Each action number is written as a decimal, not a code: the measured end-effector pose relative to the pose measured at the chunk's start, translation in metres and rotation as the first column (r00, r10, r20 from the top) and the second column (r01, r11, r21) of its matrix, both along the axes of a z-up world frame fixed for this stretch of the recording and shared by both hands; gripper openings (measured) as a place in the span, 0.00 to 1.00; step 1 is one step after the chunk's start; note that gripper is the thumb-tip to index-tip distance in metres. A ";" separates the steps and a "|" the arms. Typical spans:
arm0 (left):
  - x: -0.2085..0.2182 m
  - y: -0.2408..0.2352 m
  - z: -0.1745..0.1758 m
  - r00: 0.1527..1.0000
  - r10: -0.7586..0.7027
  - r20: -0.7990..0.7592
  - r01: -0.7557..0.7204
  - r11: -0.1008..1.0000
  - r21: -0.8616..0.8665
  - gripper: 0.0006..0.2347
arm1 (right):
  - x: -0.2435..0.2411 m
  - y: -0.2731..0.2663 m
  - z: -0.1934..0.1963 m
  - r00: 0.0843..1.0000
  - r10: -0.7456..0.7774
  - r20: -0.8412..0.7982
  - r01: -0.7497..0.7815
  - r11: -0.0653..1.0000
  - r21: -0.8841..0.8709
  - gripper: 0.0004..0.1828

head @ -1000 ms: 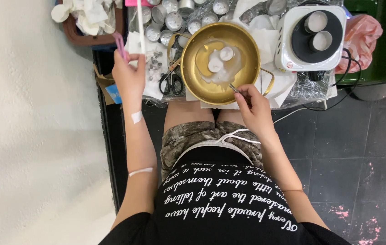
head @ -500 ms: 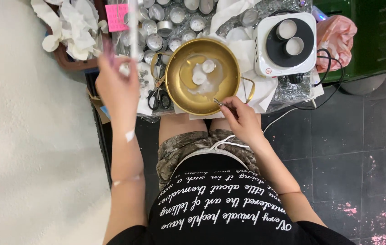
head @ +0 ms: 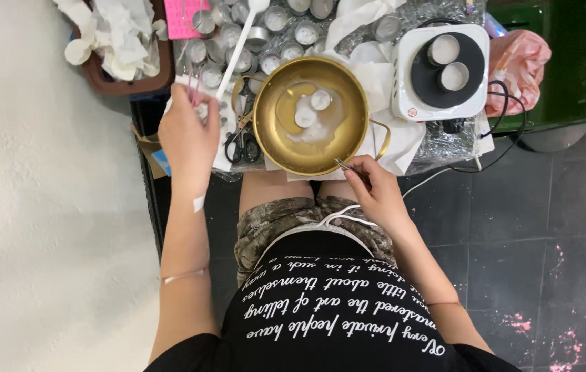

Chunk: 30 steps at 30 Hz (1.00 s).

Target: Preparing candle wicks and mixing wax flakes for candle production.

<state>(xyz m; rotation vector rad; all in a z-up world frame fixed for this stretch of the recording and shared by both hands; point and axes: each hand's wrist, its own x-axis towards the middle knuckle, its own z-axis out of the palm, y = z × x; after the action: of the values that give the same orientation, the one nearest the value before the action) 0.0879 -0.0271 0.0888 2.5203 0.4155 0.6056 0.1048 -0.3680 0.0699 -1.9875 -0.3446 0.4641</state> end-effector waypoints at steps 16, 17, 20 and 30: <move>-0.119 -0.042 -0.090 0.949 0.312 0.037 -0.254 0.832 -0.493 0.11 | -0.020 0.054 -0.022 0.977 0.114 0.182 -0.064 0.963 -0.262 0.12; -0.121 -0.047 -0.097 0.950 0.311 0.032 -0.256 0.831 -0.494 0.11 | -0.020 0.064 -0.021 0.880 0.170 0.444 -0.057 0.965 -0.255 0.16; -0.125 -0.065 -0.099 0.950 0.308 0.045 -0.249 0.838 -0.485 0.11 | -0.021 0.076 -0.021 0.693 0.248 0.677 -0.036 0.950 -0.311 0.18; -0.150 -0.094 -0.097 0.961 0.263 -0.087 -0.277 0.902 -0.331 0.10 | -0.021 0.074 -0.023 0.694 0.197 0.693 -0.001 0.962 -0.273 0.16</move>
<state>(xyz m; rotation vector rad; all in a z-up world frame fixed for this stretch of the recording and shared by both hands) -0.0619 -0.1213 -0.0081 2.1600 0.8229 0.5320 0.0842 -0.2939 0.0473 -2.3531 -0.9277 -0.2615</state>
